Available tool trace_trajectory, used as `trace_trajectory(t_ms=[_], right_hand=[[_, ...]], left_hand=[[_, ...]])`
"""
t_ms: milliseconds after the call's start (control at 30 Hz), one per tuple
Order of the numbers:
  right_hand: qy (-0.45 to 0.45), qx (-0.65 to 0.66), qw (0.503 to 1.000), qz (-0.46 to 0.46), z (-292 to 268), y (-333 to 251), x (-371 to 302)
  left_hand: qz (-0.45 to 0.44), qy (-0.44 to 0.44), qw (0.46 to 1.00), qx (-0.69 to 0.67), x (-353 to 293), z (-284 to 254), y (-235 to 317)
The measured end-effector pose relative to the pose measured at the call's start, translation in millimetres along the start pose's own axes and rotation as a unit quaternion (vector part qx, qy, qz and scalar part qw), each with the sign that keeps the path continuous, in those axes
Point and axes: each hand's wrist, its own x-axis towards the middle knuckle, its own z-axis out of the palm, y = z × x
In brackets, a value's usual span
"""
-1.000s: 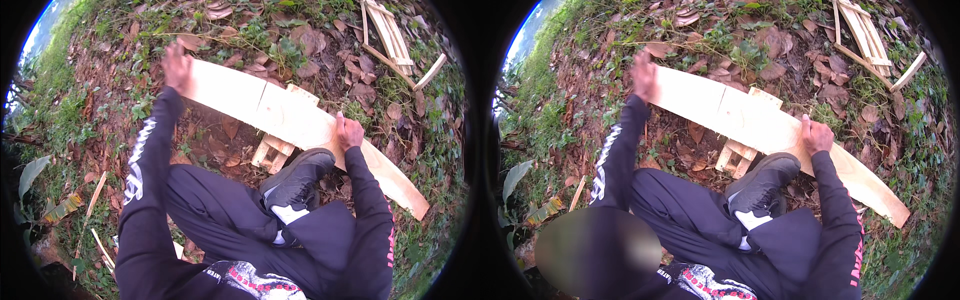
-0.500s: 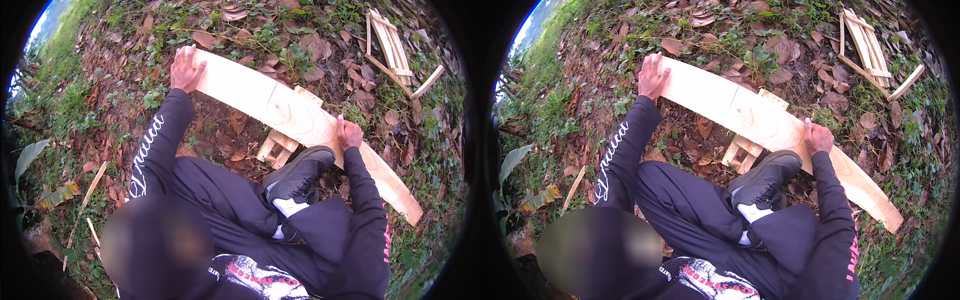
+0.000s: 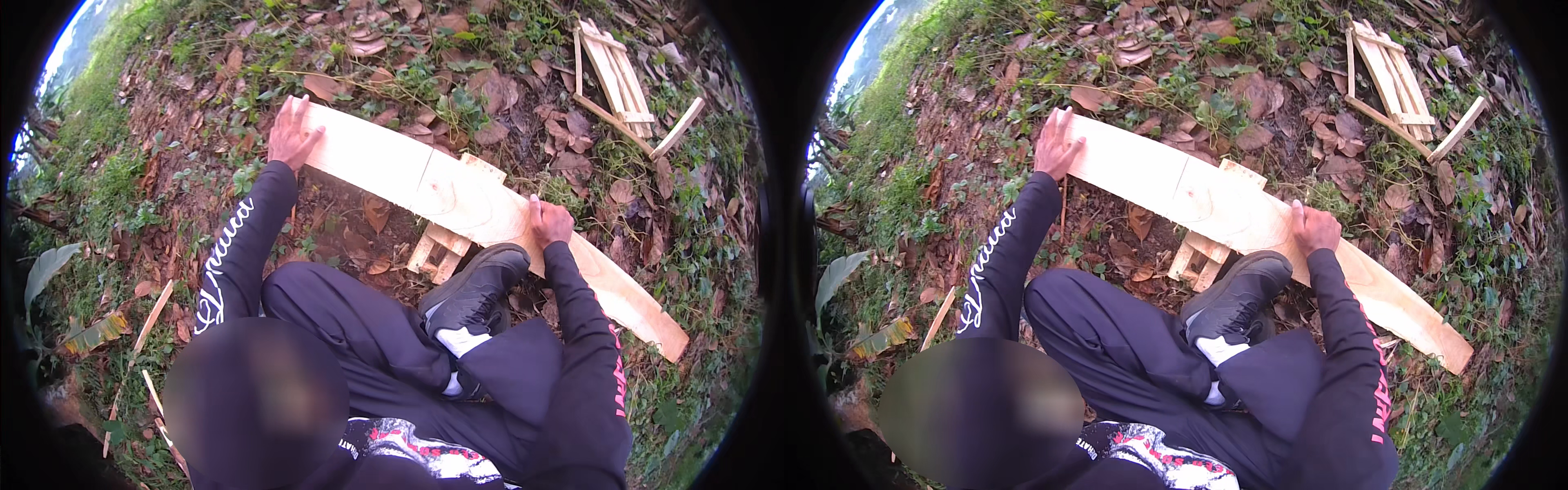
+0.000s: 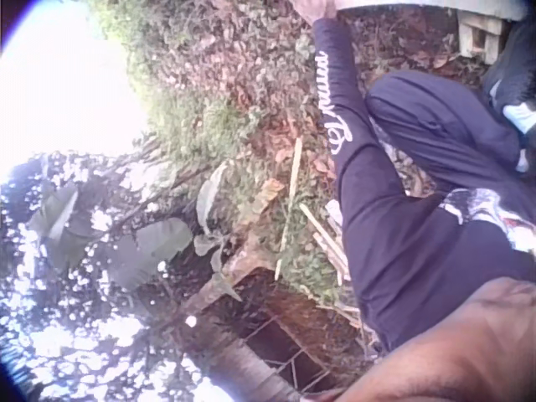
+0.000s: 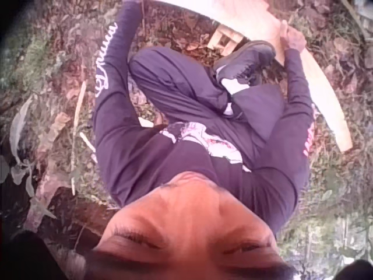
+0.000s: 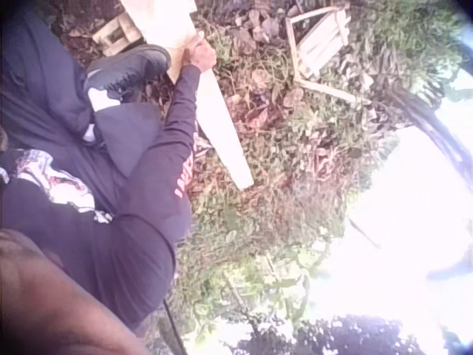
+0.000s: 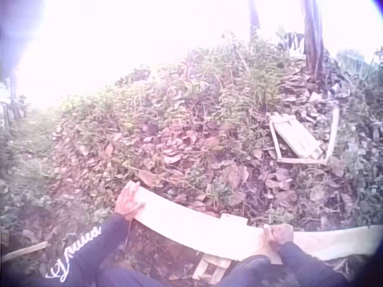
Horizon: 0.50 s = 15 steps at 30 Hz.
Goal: The person sits on the ground and uses a red hand saw to cut a long wooden plank resting on a small wooden support structure. The person saws through the plank, separates the pieces, and then repositions the wood to continue cutting.
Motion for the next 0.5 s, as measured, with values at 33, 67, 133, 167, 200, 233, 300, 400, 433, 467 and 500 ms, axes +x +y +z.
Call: trace_trajectory(t_ms=[33,67,133,167,200,233,300,400,433,467,500], right_hand=[[0.001,0.000,1.000,0.000,-4,-1,-9],[0.002,0.005,1.000,-0.004,-7,-3,-7],[-0.015,-0.025,1.000,-0.002,-13,-1,-16],[-0.033,-0.042,0.999,0.002,-16,2,-22],[-0.057,-0.021,0.998,0.007,-26,3,-29],[-0.080,0.000,0.997,0.011,-37,5,-36],[-0.144,0.040,0.988,-0.040,-57,-12,-46],[-0.260,0.019,0.959,-0.115,-92,-1,-52],[-0.289,0.006,0.949,-0.127,-106,-4,-52],[-0.317,-0.006,0.938,-0.139,-121,-8,-51],[-0.344,-0.018,0.926,-0.152,-133,-13,-52]], left_hand=[[-0.004,0.005,0.999,-0.043,-6,-9,1],[-0.053,-0.002,0.997,-0.059,-8,-19,1],[-0.132,0.037,0.978,-0.158,-5,-38,15],[-0.217,0.044,0.936,-0.274,-3,-52,17],[-0.241,0.000,0.909,-0.342,1,-68,21],[-0.261,-0.045,0.874,-0.406,4,-84,26],[-0.251,-0.028,0.909,-0.332,-12,-95,-13],[-0.273,-0.019,0.917,-0.290,-14,-99,5],[-0.274,0.006,0.906,-0.323,-19,-105,14],[-0.284,0.028,0.899,-0.333,-20,-111,23],[-0.294,0.051,0.891,-0.341,-18,-120,33]])
